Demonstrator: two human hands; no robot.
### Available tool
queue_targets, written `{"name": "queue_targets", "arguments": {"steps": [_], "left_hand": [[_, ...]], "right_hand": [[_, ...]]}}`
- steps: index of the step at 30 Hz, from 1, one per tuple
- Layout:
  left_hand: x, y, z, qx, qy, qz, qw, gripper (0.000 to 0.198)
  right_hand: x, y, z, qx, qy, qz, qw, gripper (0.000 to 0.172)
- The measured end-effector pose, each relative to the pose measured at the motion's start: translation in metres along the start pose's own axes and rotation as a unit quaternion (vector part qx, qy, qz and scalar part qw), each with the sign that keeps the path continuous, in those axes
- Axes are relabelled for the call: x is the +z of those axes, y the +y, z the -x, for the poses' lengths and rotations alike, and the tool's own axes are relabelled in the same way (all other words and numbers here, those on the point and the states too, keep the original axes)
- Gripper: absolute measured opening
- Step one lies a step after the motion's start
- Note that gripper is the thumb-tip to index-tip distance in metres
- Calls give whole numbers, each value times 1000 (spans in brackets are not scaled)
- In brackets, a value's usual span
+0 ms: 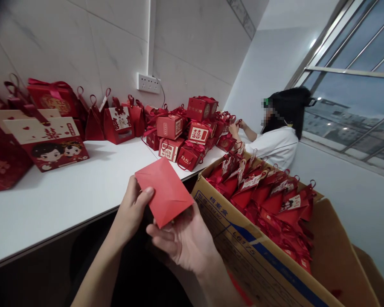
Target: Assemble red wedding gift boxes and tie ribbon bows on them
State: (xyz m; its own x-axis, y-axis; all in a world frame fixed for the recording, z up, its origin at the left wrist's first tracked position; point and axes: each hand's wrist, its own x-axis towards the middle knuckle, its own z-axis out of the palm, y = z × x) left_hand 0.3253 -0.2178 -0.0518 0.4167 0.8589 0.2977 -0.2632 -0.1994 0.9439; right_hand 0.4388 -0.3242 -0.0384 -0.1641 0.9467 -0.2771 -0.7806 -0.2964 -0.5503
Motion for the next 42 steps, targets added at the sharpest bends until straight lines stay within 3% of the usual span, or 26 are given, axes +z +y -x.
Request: {"name": "queue_targets", "arguments": {"steps": [3, 7, 11, 15, 22, 26, 35, 42], "left_hand": [[4, -6, -6, -56, 14, 115, 992, 34], [14, -9, -9, -150, -10, 286, 946, 45], [26, -12, -8, -171, -21, 356, 918, 39], [31, -16, -6, -137, 41, 356, 924, 33], [24, -21, -9, -109, 134, 338, 925, 26], [23, -23, -11, -98, 113, 354, 923, 32], [22, -21, -11, -124, 137, 375, 908, 30], [23, -17, -7, -10, 102, 311, 945, 35]], "right_hand": [[10, 7, 3, -8, -37, -40, 998, 71], [15, 8, 4, -40, -38, -31, 998, 82], [12, 3, 4, -67, -17, 10, 998, 78], [9, 0, 2, -84, 10, 70, 994, 80], [5, 1, 2, -212, 32, 155, 964, 73], [7, 2, 2, -260, 52, 182, 947, 72], [0, -2, 3, -257, 65, 154, 952, 65], [-7, -9, -3, -226, 83, 82, 967, 46]]}}
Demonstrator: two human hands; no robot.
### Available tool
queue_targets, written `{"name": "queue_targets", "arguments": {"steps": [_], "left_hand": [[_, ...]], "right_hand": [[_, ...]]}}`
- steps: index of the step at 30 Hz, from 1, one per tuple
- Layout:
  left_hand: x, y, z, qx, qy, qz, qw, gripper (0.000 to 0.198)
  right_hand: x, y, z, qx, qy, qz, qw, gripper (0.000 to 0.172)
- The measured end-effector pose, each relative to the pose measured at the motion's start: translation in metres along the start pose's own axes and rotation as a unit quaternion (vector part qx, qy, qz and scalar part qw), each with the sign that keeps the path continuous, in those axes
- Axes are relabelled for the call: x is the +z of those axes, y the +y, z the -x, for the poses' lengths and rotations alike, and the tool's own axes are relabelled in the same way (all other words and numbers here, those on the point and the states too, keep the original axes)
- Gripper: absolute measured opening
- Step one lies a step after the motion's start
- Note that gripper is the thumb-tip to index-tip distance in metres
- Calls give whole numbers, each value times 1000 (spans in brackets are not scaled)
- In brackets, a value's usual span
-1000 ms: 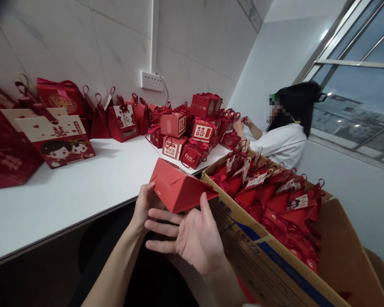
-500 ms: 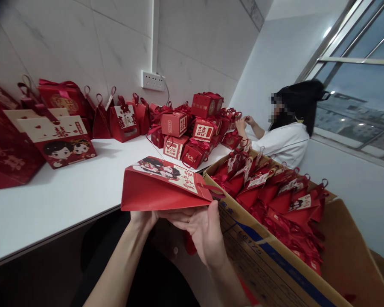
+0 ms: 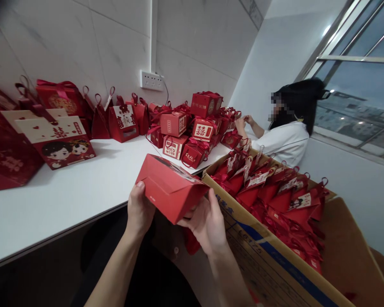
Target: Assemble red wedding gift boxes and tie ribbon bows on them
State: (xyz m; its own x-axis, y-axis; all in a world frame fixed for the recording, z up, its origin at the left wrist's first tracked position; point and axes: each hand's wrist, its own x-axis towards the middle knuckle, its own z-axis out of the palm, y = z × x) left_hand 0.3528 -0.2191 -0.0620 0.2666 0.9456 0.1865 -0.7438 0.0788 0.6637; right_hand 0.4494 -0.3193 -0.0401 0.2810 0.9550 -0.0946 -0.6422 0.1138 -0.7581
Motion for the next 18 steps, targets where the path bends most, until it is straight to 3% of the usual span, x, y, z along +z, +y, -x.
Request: {"name": "queue_targets", "arguments": {"steps": [5, 8, 10, 12, 15, 18], "left_hand": [[-6, -2, 6, 44, -47, -96, 993, 29], [-9, -3, 7, 52, -80, -129, 987, 27], [-11, 0, 7, 57, -123, -155, 979, 28], [-12, 4, 7, 64, -183, -186, 963, 28], [-14, 9, 5, 66, -264, -214, 938, 27], [-11, 9, 3, 50, -275, -206, 938, 32]], "right_hand": [[-11, 2, -4, 0, -10, -18, 1000, 35], [-16, -4, -4, 22, 2, -32, 999, 43], [-17, -10, -4, 42, 29, -33, 998, 49], [-18, -17, -2, 42, 63, -11, 997, 44], [-24, -29, 4, -11, 103, 59, 993, 29], [-40, -53, 14, -100, 140, 122, 978, 28]]}}
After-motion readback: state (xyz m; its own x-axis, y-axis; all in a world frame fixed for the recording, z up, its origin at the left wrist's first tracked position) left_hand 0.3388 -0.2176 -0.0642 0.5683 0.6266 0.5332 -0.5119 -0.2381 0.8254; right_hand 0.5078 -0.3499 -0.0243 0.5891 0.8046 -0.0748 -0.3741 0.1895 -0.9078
